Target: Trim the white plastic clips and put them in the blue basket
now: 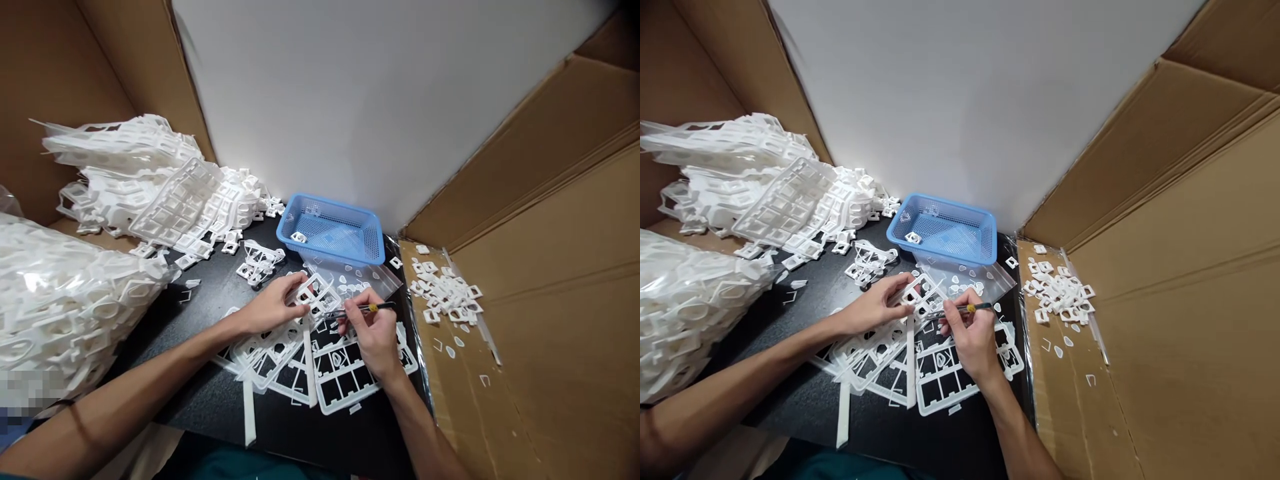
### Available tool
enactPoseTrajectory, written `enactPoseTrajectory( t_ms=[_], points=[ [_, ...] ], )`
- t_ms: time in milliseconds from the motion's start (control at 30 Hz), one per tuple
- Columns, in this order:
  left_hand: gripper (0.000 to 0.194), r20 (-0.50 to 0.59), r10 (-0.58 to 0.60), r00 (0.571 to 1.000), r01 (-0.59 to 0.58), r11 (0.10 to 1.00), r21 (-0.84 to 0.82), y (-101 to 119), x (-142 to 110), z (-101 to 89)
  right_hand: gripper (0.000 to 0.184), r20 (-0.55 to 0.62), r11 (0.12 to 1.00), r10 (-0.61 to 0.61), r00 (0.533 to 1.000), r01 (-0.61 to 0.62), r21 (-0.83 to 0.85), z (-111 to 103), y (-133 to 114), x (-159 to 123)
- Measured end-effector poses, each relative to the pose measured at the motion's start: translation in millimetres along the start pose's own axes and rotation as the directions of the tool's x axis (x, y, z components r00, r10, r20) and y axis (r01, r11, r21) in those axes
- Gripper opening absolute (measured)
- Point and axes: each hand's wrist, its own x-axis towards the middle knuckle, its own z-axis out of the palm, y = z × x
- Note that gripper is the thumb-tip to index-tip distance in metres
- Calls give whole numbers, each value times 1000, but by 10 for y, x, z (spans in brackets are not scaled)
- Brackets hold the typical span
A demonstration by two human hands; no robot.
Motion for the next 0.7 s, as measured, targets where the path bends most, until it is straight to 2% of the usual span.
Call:
enactPoseTrajectory(
  t_ms=[167, 267, 333, 367, 433, 500, 600, 700],
  points=[
    [24, -43, -8, 999, 10, 999, 53, -6, -8, 21, 37, 22, 998, 26, 999, -27, 62, 10, -7, -53],
    [24, -81, -25, 996, 26, 1000, 6, -10, -16, 21, 39, 130, 980, 95, 987, -116, 165, 25, -31, -113],
    [27, -104, -41, 994, 35, 997, -63, -17, -26, 23, 38, 235, 983, 128, 964, -156, 102, 40, -67, -151],
    [28, -109, -48, 993, 38, 995, -96, -22, -31, 25, 37, 282, 991, 124, 951, -130, 4, 52, -88, -169],
    [30, -123, -51, 991, 33, 989, -143, -38, -39, 29, 33, 368, 966, 81, 926, 18, -258, 94, -125, -204],
    [32, -143, -42, 989, 14, 981, -192, -56, -43, 30, 25, 448, 863, 50, 893, 187, -469, 162, -136, -245],
    [38, -146, -30, 989, -12, 960, -281, -70, -41, 18, 15, 522, 713, 67, 851, 325, -622, 291, -95, -314],
    [44, -94, -29, 995, -5, 940, -341, -52, -36, -18, 12, 547, 640, 75, 834, 380, -668, 391, -56, -353]
  ],
)
